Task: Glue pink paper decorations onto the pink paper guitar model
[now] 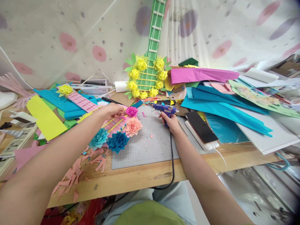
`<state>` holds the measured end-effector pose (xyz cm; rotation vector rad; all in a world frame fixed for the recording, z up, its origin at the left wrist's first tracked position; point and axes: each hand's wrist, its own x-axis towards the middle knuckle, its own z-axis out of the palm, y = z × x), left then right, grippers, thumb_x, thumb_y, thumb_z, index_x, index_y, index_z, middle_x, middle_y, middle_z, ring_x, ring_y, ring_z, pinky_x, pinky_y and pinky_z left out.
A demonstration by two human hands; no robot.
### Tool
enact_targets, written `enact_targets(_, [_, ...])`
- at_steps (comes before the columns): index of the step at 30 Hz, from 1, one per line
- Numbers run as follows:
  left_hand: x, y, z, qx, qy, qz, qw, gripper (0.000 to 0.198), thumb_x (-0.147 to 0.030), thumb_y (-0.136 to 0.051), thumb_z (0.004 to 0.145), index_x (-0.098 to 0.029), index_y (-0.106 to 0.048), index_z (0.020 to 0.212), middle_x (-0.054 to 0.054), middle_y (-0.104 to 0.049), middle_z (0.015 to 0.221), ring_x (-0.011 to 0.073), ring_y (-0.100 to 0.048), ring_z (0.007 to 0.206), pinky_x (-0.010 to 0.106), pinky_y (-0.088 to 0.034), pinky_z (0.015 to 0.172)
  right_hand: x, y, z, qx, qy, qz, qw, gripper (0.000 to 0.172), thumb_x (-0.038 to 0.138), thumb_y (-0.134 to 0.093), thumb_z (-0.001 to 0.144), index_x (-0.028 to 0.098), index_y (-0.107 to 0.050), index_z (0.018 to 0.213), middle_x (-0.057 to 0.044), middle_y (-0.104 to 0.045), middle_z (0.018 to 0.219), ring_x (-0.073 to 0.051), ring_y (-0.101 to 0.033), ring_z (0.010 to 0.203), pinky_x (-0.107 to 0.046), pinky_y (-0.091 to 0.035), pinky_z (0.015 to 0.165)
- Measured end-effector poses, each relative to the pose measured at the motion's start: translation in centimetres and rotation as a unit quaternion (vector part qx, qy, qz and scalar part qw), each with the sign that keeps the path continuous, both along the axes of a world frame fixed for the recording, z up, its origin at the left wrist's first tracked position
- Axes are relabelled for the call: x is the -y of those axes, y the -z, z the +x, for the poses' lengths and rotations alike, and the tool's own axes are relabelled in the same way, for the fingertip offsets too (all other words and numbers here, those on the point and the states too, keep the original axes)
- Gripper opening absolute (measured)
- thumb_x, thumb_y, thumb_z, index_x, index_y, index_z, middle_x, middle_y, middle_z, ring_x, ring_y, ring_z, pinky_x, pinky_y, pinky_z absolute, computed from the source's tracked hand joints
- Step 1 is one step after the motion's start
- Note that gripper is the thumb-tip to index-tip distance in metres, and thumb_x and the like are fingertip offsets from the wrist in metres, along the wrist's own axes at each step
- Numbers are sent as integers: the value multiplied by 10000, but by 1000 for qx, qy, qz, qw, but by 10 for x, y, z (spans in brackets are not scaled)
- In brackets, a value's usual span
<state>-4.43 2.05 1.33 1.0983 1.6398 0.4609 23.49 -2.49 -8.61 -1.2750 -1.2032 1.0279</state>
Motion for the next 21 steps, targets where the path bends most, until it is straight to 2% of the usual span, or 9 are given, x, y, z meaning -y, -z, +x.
enact_targets(5, [-1,0,-3,0,-35,-13,999,175,-72,-625,607,-159,-475,581,13,-617,605,87,-578,566,179,-187,399,-1,2,0,-2,-3,2,1000,460,639,-648,661,182,-599,673,7,-560,586,-67,-404,431,-229,-342,419])
enact_targets(12, [2,-2,1,-22,-14,-5,1000,189,-78,-613,618,-163,-456,556,29,-614,598,69,-489,485,179,-216,387,-2,5,2,-12,-3,3,1000,439,612,-657,681,177,-604,692,-2,-582,621,-65,-411,444,-224,-339,422])
enact_targets(18, [-1,4,0,31,-24,-36,999,177,-58,-567,601,-163,-434,550,34,-620,608,77,-555,534,153,-206,377,-1,2,1,-16,-4,4,1000,438,608,-665,669,175,-600,680,2,-579,609,-59,-408,428,-226,-336,415])
enact_targets(21, [1,2,1,40,-39,-45,997,175,-44,-555,588,-161,-430,551,26,-604,569,57,-517,473,139,-184,359,0,-1,0,-12,-2,3,1000,452,620,-664,658,173,-595,675,9,-567,588,-56,-401,426,-219,-336,411])
